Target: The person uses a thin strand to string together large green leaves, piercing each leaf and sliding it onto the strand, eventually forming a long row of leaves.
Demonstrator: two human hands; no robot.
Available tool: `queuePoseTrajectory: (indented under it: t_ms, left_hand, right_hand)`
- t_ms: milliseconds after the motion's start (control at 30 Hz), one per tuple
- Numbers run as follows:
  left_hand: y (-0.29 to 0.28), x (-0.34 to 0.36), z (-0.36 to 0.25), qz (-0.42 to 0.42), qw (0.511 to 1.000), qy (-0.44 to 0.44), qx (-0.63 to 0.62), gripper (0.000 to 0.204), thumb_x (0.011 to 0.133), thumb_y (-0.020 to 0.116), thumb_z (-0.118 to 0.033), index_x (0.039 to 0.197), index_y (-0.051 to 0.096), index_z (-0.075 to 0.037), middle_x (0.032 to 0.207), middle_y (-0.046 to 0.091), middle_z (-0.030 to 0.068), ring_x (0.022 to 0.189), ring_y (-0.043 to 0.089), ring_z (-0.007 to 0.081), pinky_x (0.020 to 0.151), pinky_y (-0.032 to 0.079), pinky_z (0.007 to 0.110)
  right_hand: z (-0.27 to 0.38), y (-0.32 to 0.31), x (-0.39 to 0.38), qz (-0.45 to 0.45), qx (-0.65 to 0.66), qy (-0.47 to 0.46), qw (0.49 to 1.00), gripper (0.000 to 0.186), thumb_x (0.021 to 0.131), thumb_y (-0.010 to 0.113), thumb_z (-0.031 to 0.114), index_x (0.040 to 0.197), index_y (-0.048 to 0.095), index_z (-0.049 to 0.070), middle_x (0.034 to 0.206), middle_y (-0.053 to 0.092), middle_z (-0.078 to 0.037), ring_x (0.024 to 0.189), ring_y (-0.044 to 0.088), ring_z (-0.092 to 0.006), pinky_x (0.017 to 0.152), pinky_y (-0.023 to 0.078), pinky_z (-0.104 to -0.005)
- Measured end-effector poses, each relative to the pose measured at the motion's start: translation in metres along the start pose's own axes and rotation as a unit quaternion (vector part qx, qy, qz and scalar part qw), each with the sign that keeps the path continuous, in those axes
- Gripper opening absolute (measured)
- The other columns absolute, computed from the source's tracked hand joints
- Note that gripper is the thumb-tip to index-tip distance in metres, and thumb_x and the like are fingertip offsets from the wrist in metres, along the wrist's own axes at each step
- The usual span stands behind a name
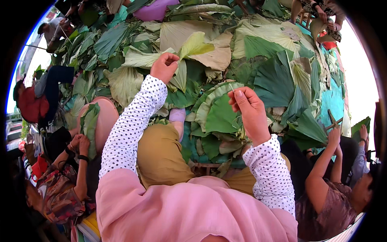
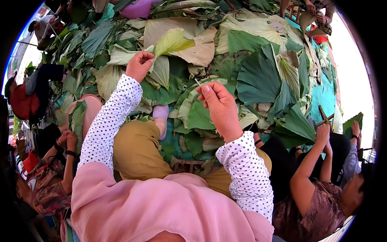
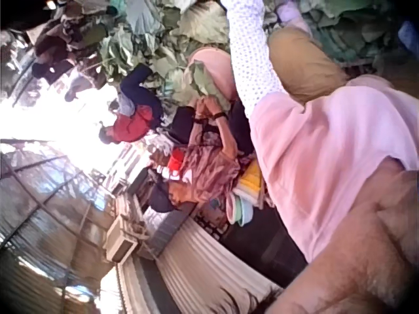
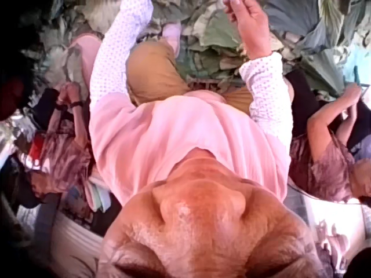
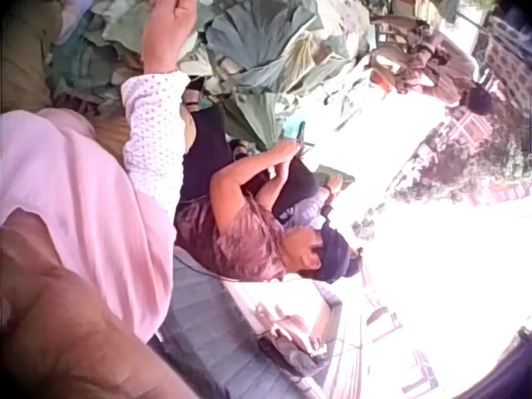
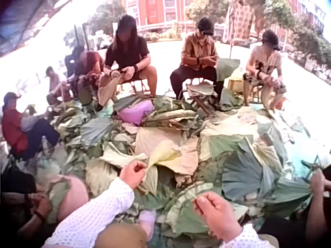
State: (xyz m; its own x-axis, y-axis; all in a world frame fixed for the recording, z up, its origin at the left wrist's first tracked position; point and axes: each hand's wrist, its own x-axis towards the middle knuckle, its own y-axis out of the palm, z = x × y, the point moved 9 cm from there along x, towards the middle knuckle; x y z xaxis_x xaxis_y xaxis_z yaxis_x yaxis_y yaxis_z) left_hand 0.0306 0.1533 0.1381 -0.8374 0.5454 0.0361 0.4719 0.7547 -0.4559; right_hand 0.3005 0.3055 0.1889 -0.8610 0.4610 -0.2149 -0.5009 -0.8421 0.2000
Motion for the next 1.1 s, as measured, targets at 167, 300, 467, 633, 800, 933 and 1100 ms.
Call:
queuePoseTrajectory:
  t_ms: [167, 300, 467, 633, 800, 933, 1100]
  left_hand:
    - [0.055, -0.075, -0.135, 0.147, 0.968, 0.194, 0.057, 0.013, 0.082, 0.060, -0.002, 0.094, 0.061, -0.002, 0.087, 0.063, 0.0080, 0.080, 0.061, 0.0205, 0.074, 0.049, 0.032]
    - [0.089, -0.139, -0.188, 0.117, 0.928, 0.333, 0.119, 0.009, 0.077, 0.059, -0.001, 0.085, 0.056, -0.003, 0.083, 0.057, 0.0151, 0.085, 0.057, 0.0364, 0.074, 0.047, 0.042]
    - [0.099, -0.147, -0.181, 0.155, 0.936, 0.314, 0.033, 0.012, 0.081, 0.062, -0.004, 0.093, 0.059, -0.002, 0.090, 0.062, 0.0115, 0.088, 0.060, 0.0301, 0.077, 0.048, 0.037]
    - [0.081, -0.105, -0.118, 0.110, 0.966, -0.035, -0.232, 0.022, 0.083, 0.067, -0.010, 0.102, 0.062, 0.001, 0.090, 0.065, 0.0051, 0.080, 0.059, 0.0144, 0.077, 0.047, 0.029]
    - [0.091, -0.098, -0.024, 0.058, 0.947, -0.262, -0.175, 0.059, 0.075, 0.073, -0.017, 0.126, 0.047, 0.001, 0.116, 0.061, 0.0106, 0.102, 0.056, 0.0179, 0.079, 0.044, 0.030]
    - [0.137, -0.106, 0.085, 0.156, 0.935, -0.312, -0.070, 0.087, 0.069, 0.074, -0.008, 0.141, 0.027, 0.009, 0.138, 0.045, 0.0252, 0.120, 0.051, 0.0275, 0.100, 0.042, 0.037]
    - [0.169, -0.104, 0.113, 0.293, 0.930, -0.220, -0.035, 0.081, 0.070, 0.076, -0.013, 0.141, 0.038, -0.006, 0.138, 0.048, 0.0183, 0.121, 0.050, 0.0270, 0.097, 0.042, 0.044]
  right_hand:
    - [-0.002, 0.010, 0.001, 0.007, 0.129, 0.009, 0.992, 0.025, 0.100, 0.052, 0.023, 0.117, 0.061, 0.007, 0.102, 0.064, -0.001, 0.097, 0.057, -0.0096, 0.083, 0.048, -0.0287]
    - [-0.001, 0.006, -0.002, 0.060, 0.195, 0.014, 0.979, 0.018, 0.100, 0.053, 0.021, 0.104, 0.060, 0.005, 0.099, 0.064, -0.003, 0.094, 0.059, -0.0127, 0.087, 0.051, -0.0346]
    - [-0.013, -0.017, -0.002, -0.033, 0.149, 0.024, 0.988, 0.019, 0.099, 0.054, 0.021, 0.099, 0.059, 0.003, 0.095, 0.063, -0.005, 0.086, 0.060, -0.0137, 0.083, 0.052, -0.0339]
    - [0.014, -0.058, 0.000, -0.105, 0.267, -0.035, 0.957, 0.020, 0.099, 0.053, 0.021, 0.095, 0.061, 0.004, 0.091, 0.064, -0.005, 0.081, 0.062, -0.0162, 0.076, 0.054, -0.0342]
    - [0.022, -0.081, -0.005, -0.104, 0.302, -0.054, 0.946, 0.020, 0.100, 0.052, 0.021, 0.095, 0.062, 0.004, 0.093, 0.066, -0.007, 0.082, 0.064, -0.0187, 0.075, 0.055, -0.0366]
    - [0.017, -0.074, -0.002, -0.067, 0.332, -0.042, 0.940, 0.021, 0.100, 0.051, 0.021, 0.096, 0.062, 0.004, 0.093, 0.067, -0.008, 0.082, 0.065, -0.0194, 0.076, 0.056, -0.0364]
    - [0.021, -0.070, -0.009, -0.067, 0.311, -0.031, 0.948, 0.019, 0.099, 0.054, 0.023, 0.097, 0.065, 0.008, 0.087, 0.067, -0.001, 0.076, 0.064, -0.0129, 0.067, 0.052, -0.0309]
